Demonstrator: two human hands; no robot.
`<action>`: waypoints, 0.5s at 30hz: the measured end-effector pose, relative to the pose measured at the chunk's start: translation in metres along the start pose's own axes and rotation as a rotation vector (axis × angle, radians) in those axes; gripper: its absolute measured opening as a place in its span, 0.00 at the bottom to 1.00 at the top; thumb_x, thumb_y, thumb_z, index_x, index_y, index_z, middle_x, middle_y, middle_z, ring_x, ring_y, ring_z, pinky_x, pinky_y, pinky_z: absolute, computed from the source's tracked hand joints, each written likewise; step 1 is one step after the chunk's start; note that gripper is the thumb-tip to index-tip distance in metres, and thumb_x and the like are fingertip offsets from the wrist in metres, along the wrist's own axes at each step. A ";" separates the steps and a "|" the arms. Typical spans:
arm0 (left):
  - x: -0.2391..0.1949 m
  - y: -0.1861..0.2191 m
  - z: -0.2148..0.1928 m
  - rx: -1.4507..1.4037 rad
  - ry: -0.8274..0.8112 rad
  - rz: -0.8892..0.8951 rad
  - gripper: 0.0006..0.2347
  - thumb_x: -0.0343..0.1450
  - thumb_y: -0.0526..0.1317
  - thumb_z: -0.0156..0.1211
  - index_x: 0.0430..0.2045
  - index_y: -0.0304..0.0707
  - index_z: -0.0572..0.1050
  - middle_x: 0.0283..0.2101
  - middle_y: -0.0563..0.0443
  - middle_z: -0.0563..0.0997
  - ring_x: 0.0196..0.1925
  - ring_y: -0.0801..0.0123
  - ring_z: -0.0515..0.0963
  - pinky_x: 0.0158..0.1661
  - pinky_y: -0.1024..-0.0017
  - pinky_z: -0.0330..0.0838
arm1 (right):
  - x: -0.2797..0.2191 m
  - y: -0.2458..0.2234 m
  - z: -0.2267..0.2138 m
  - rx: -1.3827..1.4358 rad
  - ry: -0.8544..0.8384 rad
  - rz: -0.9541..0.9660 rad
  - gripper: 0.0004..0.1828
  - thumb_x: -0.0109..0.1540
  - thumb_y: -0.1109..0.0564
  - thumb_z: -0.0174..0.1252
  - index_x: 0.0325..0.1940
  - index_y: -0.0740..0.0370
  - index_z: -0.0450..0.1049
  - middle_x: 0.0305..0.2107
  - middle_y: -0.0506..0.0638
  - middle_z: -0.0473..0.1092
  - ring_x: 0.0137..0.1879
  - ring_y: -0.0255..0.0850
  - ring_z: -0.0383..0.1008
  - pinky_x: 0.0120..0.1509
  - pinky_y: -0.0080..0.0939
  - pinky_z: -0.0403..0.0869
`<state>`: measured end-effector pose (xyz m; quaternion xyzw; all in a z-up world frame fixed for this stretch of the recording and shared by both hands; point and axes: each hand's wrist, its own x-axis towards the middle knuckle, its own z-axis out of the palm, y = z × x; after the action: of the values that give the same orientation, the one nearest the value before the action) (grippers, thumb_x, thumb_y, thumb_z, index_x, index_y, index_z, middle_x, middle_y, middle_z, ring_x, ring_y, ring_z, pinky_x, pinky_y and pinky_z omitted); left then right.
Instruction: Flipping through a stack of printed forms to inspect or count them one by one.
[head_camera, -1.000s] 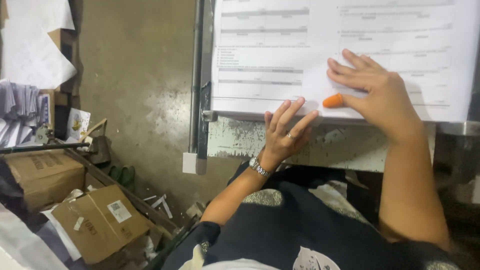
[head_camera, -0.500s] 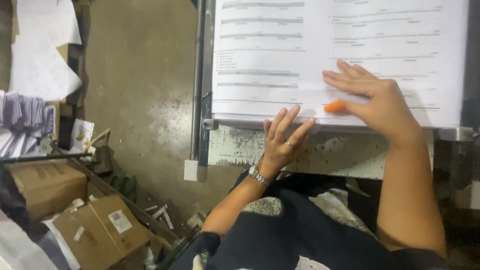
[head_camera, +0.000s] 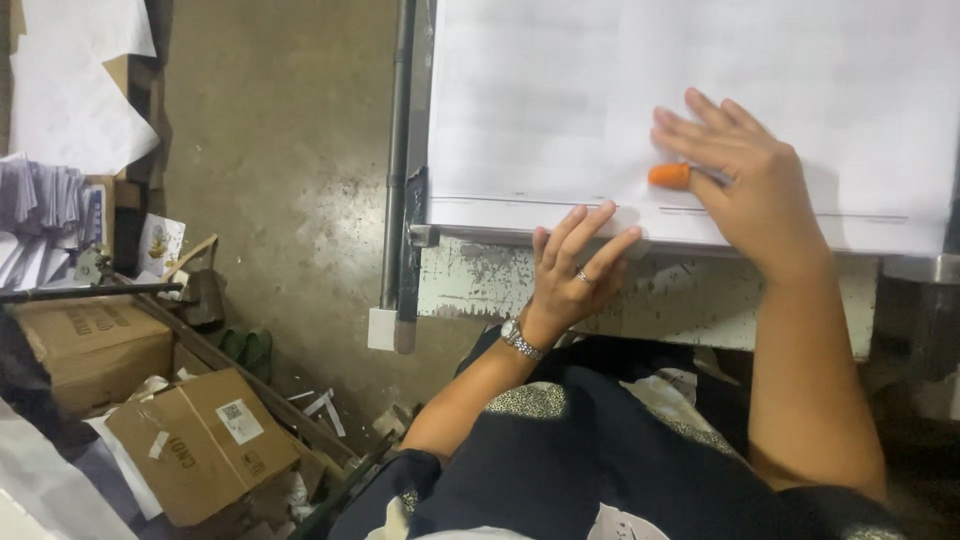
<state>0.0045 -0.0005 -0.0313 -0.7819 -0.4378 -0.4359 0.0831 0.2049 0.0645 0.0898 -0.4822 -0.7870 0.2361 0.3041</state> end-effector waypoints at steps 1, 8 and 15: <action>0.001 0.000 -0.001 -0.003 -0.002 0.002 0.13 0.78 0.42 0.56 0.59 0.58 0.74 0.65 0.51 0.74 0.70 0.62 0.68 0.75 0.59 0.35 | 0.000 -0.007 -0.003 0.000 0.002 0.003 0.26 0.65 0.74 0.55 0.66 0.59 0.71 0.63 0.57 0.69 0.76 0.58 0.61 0.83 0.61 0.56; -0.002 -0.003 0.002 0.020 0.019 0.031 0.13 0.78 0.43 0.56 0.58 0.57 0.74 0.61 0.54 0.77 0.67 0.62 0.71 0.74 0.59 0.37 | 0.003 -0.014 -0.013 0.106 -0.150 0.188 0.34 0.55 0.58 0.67 0.66 0.54 0.70 0.67 0.55 0.63 0.78 0.53 0.55 0.82 0.57 0.50; -0.005 -0.005 0.003 -0.005 -0.004 0.037 0.14 0.79 0.45 0.54 0.60 0.59 0.74 0.66 0.50 0.72 0.72 0.60 0.65 0.76 0.58 0.32 | -0.001 -0.003 -0.001 0.025 -0.059 0.059 0.20 0.65 0.64 0.61 0.61 0.55 0.76 0.59 0.52 0.71 0.76 0.52 0.63 0.83 0.56 0.57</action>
<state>0.0009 0.0012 -0.0382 -0.7910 -0.4223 -0.4339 0.0884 0.2038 0.0618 0.0920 -0.4944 -0.7780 0.2688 0.2794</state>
